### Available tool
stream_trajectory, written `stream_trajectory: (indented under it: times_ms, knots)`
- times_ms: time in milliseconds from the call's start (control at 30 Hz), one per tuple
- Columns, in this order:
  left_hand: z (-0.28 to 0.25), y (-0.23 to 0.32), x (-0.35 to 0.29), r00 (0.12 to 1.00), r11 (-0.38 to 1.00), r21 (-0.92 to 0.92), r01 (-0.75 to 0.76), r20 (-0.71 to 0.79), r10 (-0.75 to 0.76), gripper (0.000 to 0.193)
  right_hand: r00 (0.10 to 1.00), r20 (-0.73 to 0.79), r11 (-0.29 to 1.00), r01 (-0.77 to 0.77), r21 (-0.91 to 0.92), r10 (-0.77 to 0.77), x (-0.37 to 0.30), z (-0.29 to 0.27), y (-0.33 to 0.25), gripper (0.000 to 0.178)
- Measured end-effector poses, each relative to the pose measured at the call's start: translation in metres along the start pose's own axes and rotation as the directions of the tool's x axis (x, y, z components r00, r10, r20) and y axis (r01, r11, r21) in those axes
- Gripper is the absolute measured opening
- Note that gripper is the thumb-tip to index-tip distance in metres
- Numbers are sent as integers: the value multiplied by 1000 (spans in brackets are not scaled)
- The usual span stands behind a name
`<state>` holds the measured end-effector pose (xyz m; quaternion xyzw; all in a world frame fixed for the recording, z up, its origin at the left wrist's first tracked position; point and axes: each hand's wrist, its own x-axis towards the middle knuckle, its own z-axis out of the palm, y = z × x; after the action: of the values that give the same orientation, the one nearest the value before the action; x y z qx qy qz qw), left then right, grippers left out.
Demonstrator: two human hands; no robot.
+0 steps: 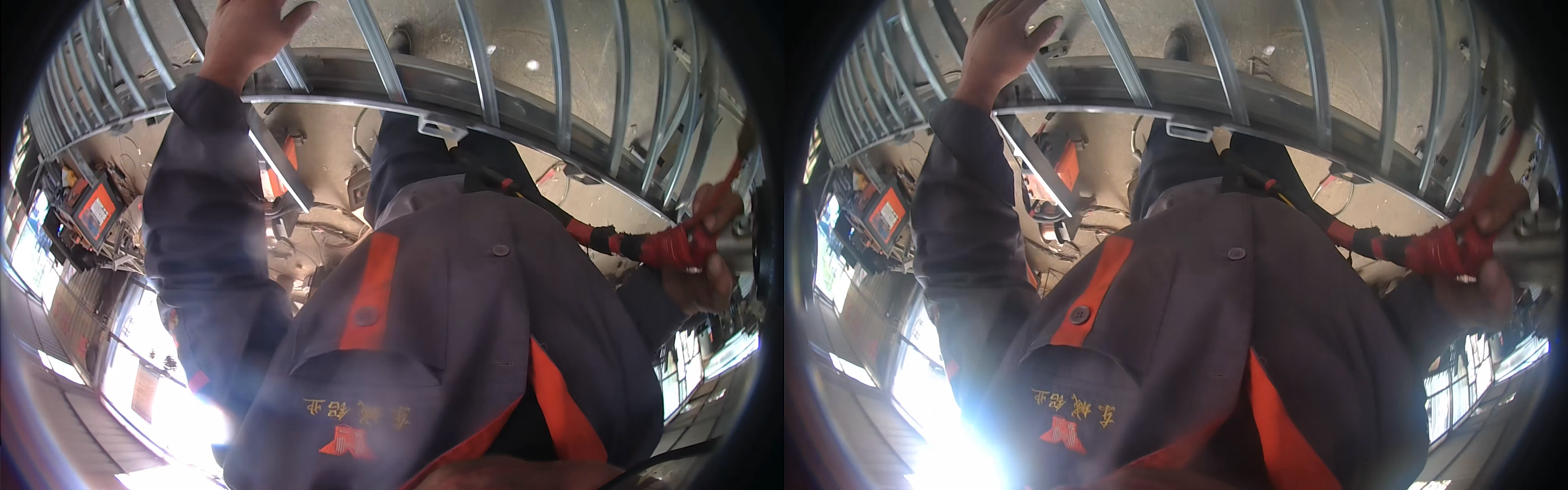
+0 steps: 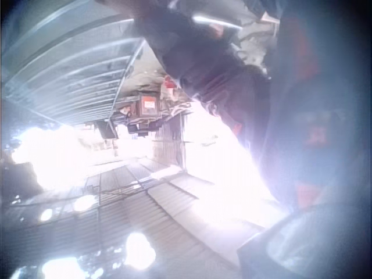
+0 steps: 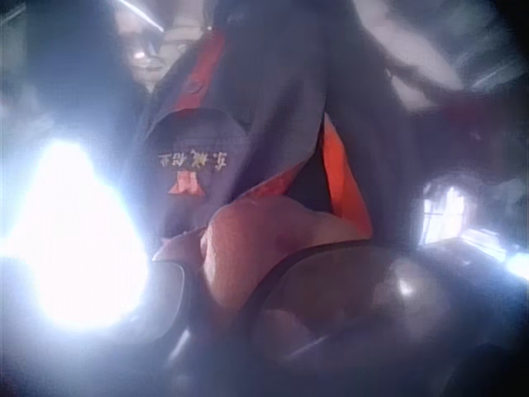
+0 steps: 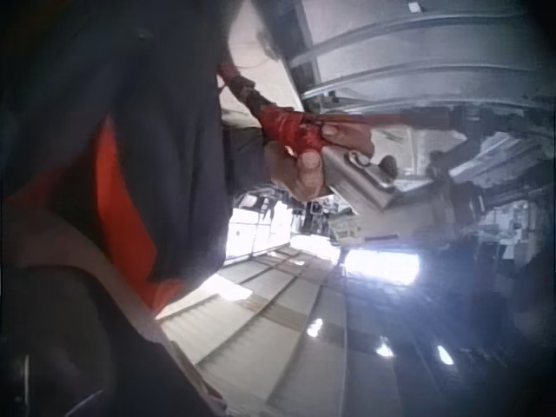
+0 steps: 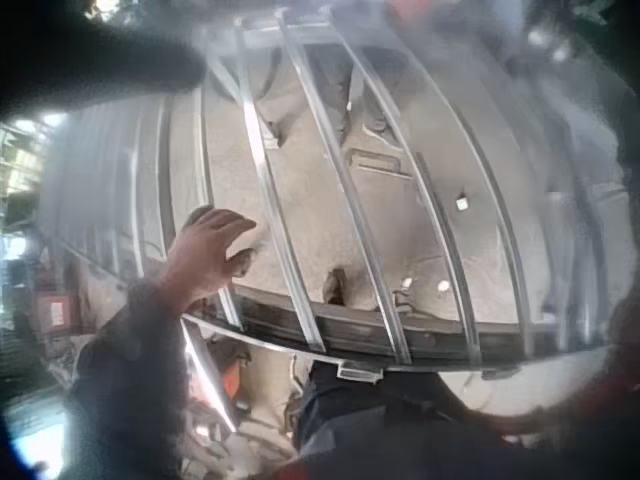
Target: The person positions metal bars onto a large metal frame and welds them in place using a handheld welding torch. The person repeatedly aligns bars and applies welds along the frame's joints.
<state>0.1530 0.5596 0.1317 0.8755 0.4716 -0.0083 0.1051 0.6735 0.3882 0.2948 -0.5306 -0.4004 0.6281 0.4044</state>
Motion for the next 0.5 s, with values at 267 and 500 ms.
stream_trajectory:
  times_ms: [267,500]
  knots:
    - [39,-50,33,908,962,117,-245,377,185,28,989,-126,997,75,13,-73,50,55,27,52]
    - [38,-46,31,944,966,-22,-256,211,255,22,999,41,996,33,-87,-29,83,60,40,71]
